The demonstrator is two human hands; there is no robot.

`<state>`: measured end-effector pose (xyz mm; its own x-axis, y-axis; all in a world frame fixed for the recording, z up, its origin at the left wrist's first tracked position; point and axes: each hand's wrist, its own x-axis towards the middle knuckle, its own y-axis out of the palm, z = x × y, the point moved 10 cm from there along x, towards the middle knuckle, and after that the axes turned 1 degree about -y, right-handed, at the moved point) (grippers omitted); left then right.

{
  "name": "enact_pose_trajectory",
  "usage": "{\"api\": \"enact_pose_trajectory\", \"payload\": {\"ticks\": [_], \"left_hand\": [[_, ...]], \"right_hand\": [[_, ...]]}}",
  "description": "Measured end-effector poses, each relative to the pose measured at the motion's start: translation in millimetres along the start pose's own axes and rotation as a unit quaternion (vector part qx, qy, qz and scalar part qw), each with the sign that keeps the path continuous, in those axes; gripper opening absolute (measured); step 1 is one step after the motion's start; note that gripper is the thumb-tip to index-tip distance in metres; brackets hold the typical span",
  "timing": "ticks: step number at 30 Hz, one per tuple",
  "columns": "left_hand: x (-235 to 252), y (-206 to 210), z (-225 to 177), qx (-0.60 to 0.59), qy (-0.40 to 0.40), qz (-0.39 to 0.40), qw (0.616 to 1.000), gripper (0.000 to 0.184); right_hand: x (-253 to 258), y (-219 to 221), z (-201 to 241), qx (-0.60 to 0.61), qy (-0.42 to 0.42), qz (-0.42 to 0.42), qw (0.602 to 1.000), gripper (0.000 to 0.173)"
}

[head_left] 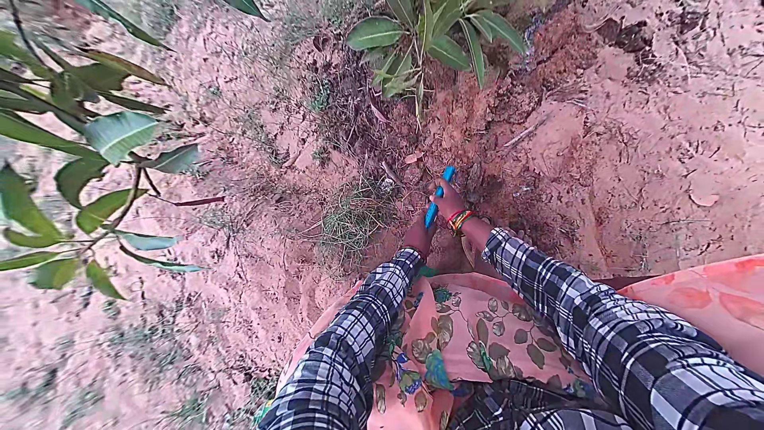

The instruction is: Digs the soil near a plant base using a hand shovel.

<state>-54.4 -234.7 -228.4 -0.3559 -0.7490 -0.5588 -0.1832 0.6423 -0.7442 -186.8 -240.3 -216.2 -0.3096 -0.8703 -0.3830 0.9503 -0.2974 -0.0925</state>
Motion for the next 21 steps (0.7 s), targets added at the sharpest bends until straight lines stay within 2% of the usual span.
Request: {"api": "enact_pose_trajectory", "payload": {"ticks": [4,7,8,9,10,12,14,18,21], "left_hand": [[1.6,-30.4,-27.5,-0.106,0.053,-0.098,0.988,0.050],[-14.1,-82.6,-75.7,-0.206,0.159,-0.221,0.940,0.052],[-23.1,-100.7,-91.0,-0.224,0.189,-0.255,0.921,0.048],[-31.8,-113.5,-102.3,-0.220,0.208,-0.268,0.915,0.046],[-37.2,-118.4,-108.3,-0.197,0.207,-0.251,0.925,0.046],[-33.5,-109.1,-106.6,-0.120,0.166,-0.154,0.967,0.048],[-19.9,-79.8,-84.1,-0.061,0.116,-0.047,0.990,0.052],[-6.8,-28.9,-24.9,0.006,0.069,0.127,0.990,0.048],[-9.1,-6.4,-2.0,0.048,0.040,0.210,0.976,0.046]], "right_hand": [[-5.9,-13.8,68.9,-0.001,-0.115,-0.002,0.993,0.041],[-37.6,-36.7,160.8,-0.029,-0.280,-0.033,0.959,0.031],[-51.4,-42.2,186.9,-0.041,-0.319,-0.050,0.946,0.027],[-60.7,-46.7,202.1,-0.044,-0.340,-0.072,0.937,0.024],[-63.7,-50.8,203.8,-0.046,-0.327,-0.093,0.939,0.024],[-50.0,-58.8,175.2,-0.045,-0.229,-0.125,0.964,0.032],[-38.6,-54.8,121.4,-0.036,-0.108,-0.133,0.985,0.046],[-44.7,-15.3,15.6,-0.014,0.024,-0.117,0.993,0.044],[-41.6,0.4,-32.9,0.001,0.112,-0.092,0.989,0.047]]}}
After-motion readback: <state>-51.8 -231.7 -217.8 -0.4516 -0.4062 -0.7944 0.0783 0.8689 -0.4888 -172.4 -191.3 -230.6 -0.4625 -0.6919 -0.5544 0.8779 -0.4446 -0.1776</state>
